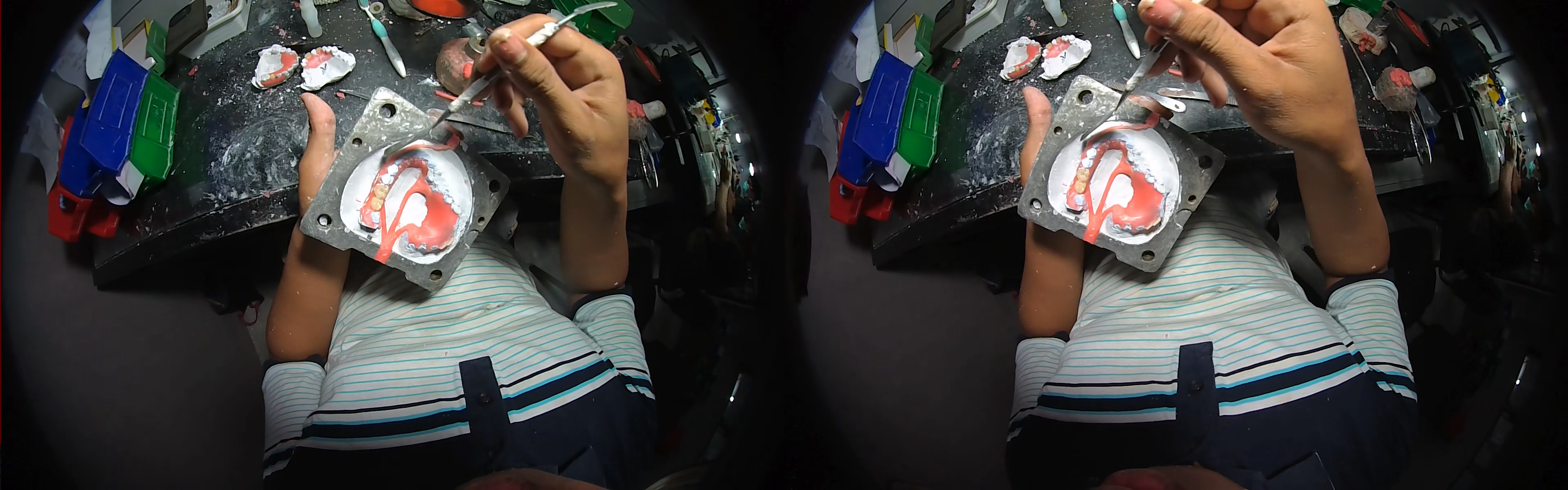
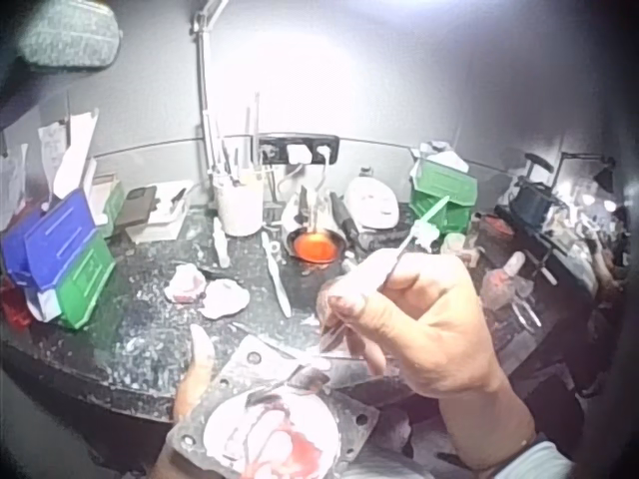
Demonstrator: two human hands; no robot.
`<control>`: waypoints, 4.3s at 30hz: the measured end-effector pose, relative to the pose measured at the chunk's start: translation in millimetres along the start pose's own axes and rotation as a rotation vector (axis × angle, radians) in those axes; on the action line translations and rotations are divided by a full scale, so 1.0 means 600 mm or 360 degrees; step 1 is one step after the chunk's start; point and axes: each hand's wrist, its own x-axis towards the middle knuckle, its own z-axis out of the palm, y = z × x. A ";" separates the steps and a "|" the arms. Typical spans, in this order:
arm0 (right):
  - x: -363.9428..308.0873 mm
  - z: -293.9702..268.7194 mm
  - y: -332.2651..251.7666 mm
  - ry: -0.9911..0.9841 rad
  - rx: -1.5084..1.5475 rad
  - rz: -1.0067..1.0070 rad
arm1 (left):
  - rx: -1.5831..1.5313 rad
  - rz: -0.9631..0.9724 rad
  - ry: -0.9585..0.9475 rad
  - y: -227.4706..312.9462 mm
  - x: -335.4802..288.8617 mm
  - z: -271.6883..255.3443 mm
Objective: The person uses a metal spatula to apply and smooth pink acrylic material onto a dental mold held in a metal frame. The person repeatedly adds material and shapes the gum area around the teeth.
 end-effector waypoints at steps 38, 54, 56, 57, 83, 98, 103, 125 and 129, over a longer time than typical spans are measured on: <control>-0.031 -0.188 0.093 0.0746 -0.0435 0.0296 | 0.0289 0.0061 0.0217 -0.006 -0.003 0.017; -0.028 -0.145 0.057 0.0697 -0.0362 -0.0077 | 0.0098 0.0234 0.0294 0.033 -0.015 -0.041; -0.018 -0.133 0.066 0.0710 -0.0376 -0.0087 | 0.0157 0.0237 0.0293 0.030 -0.011 -0.038; -0.014 -0.128 0.068 0.0715 -0.0382 -0.0093 | 0.0271 0.0272 0.0416 0.029 -0.009 -0.040; -0.025 -0.084 0.020 0.0555 -0.0477 -0.0015 | -0.0047 0.0194 0.0019 0.002 -0.007 -0.018; -0.045 -0.023 -0.020 0.0068 -0.0570 -0.0433 | -0.0068 0.0044 -0.0208 -0.008 -0.002 0.000; -0.042 -0.021 -0.030 0.0026 -0.0695 -0.0486 | -0.0039 0.0039 -0.0172 -0.010 -0.002 0.008; -0.040 -0.022 -0.032 0.0114 -0.0685 -0.0601 | -0.0168 0.0005 -0.0132 0.005 -0.001 -0.014; -0.042 -0.039 -0.024 0.0271 -0.0590 -0.0505 | -0.0252 -0.0005 -0.0153 0.003 0.001 -0.007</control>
